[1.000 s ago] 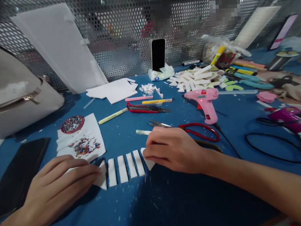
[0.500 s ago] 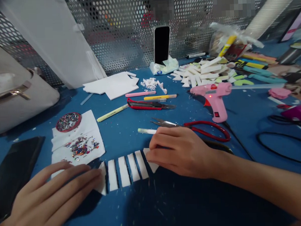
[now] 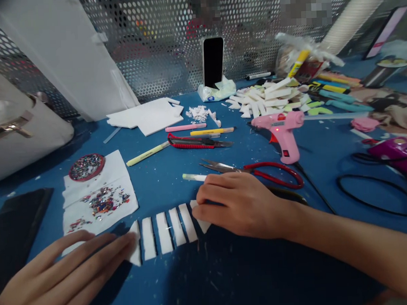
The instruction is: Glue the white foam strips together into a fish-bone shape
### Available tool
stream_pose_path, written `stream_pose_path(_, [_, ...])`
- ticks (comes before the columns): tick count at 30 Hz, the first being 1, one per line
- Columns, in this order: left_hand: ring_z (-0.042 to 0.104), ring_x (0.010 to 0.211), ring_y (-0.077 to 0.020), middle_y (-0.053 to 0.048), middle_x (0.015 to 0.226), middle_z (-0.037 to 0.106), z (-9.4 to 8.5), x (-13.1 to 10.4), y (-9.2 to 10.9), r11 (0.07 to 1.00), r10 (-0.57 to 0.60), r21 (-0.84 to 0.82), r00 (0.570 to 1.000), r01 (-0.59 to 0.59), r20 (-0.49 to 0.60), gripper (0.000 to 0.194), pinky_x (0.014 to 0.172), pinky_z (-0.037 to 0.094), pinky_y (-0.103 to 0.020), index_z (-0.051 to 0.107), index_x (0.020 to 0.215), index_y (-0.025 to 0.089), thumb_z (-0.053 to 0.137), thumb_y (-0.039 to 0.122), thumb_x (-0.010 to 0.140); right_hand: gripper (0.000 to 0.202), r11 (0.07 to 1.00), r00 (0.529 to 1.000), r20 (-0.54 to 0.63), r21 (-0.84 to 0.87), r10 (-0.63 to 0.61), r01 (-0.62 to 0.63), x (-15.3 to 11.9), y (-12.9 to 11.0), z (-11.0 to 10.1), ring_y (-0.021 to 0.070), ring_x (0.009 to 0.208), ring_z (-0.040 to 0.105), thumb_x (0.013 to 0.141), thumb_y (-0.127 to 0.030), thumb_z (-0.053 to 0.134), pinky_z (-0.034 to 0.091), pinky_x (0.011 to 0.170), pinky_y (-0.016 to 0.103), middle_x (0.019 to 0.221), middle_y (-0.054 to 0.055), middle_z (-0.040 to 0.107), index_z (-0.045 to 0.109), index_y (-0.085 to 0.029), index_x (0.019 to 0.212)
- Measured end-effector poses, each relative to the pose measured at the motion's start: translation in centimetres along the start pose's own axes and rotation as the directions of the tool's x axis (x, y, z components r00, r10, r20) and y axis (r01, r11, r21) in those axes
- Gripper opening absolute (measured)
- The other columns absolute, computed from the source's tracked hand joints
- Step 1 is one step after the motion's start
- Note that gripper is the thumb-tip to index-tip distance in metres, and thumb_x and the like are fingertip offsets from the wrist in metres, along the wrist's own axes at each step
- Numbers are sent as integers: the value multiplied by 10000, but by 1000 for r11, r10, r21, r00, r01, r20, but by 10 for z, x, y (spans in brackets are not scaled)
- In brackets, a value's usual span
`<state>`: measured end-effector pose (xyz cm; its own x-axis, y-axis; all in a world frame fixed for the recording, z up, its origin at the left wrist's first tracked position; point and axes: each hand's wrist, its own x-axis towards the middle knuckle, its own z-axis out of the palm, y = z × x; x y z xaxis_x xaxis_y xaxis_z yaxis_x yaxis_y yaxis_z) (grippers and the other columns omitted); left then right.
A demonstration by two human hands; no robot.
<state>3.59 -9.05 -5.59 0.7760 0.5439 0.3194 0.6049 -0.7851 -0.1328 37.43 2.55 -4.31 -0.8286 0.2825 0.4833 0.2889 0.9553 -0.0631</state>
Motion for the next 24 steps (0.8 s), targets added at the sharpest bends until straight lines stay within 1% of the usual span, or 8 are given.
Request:
stream_pose_path(3, [585, 1163, -244, -47, 1457, 570, 4, -3, -2, 999, -25, -34, 999, 24, -26, 389, 1210, 231, -466, 652, 1274, 148, 351, 194, 1032, 146, 1000, 1000, 11, 5, 17, -17, -1, 1, 0, 132, 797, 595, 988, -172, 585, 456, 683, 286, 843, -7, 682, 635, -201, 854])
stream_pose_path(5, [576, 1196, -231, -35, 1490, 538, 4, -4, -3, 998, -22, -51, 999, 21, -31, 385, 1222, 232, -449, 648, 1281, 160, 355, 190, 1033, 134, 1000, 1000, 19, -3, 14, -14, -1, 2, 0, 132, 810, 601, 995, -180, 581, 462, 689, 280, 856, -4, 692, 638, -207, 877])
stream_pose_path(8, [593, 1213, -216, -45, 1459, 569, 1, -4, -5, 999, 18, -45, 999, -19, -31, 388, 1225, 265, -428, 650, 1284, 171, 354, 173, 1034, 95, 994, 997, 31, -78, -70, 72, 2, 2, -2, 151, 839, 617, 997, -177, 574, 485, 694, 291, 887, 2, 715, 651, -210, 953])
stream_pose_path(10, [609, 1214, -219, -58, 1400, 616, -1, -5, -5, 999, 27, -35, 999, -28, -17, 398, 1213, 304, -437, 651, 1289, 181, 337, 186, 1045, 117, 981, 990, 48, -134, -134, 139, 4, 1, -4, 161, 839, 624, 1005, -174, 551, 502, 692, 306, 896, 4, 726, 659, -207, 971])
stream_pose_path(12, [612, 1224, -225, -64, 1380, 629, -1, -7, -5, 999, 18, -39, 1000, -18, 4, 404, 1207, 319, -447, 649, 1292, 184, 325, 191, 1051, 165, 971, 985, 62, -168, -164, 172, 6, 1, -5, 157, 827, 626, 1014, -166, 523, 516, 702, 311, 897, 1, 734, 673, -212, 963])
stream_pose_path(16, [601, 1241, -221, -58, 1405, 612, 0, -10, -4, 998, 10, -55, 1000, -8, 18, 399, 1233, 277, -447, 642, 1300, 183, 329, 185, 1052, 228, 952, 973, 75, -202, -220, 231, 6, 0, -6, 155, 814, 622, 1019, -148, 489, 518, 695, 324, 925, 0, 743, 703, -214, 974])
stream_pose_path(20, [575, 1270, -230, -70, 1413, 603, 1, -10, -4, 998, 30, -51, 999, -28, 23, 402, 1246, 246, -459, 626, 1321, 170, 324, 234, 1062, 205, 943, 960, 104, -190, -259, 275, 4, -1, -5, 174, 850, 625, 1009, -156, 505, 495, 664, 347, 974, 21, 732, 709, -176, 1008])
stream_pose_path(24, [521, 1308, -214, -55, 1490, 532, -1, -9, -6, 998, 35, -56, 999, -33, 40, 381, 1260, 193, -434, 593, 1354, 163, 373, 253, 1056, 197, 924, 948, 121, -217, -294, 314, 7, -2, -6, 177, 855, 624, 1010, -174, 519, 478, 659, 338, 978, 22, 731, 716, -172, 1004])
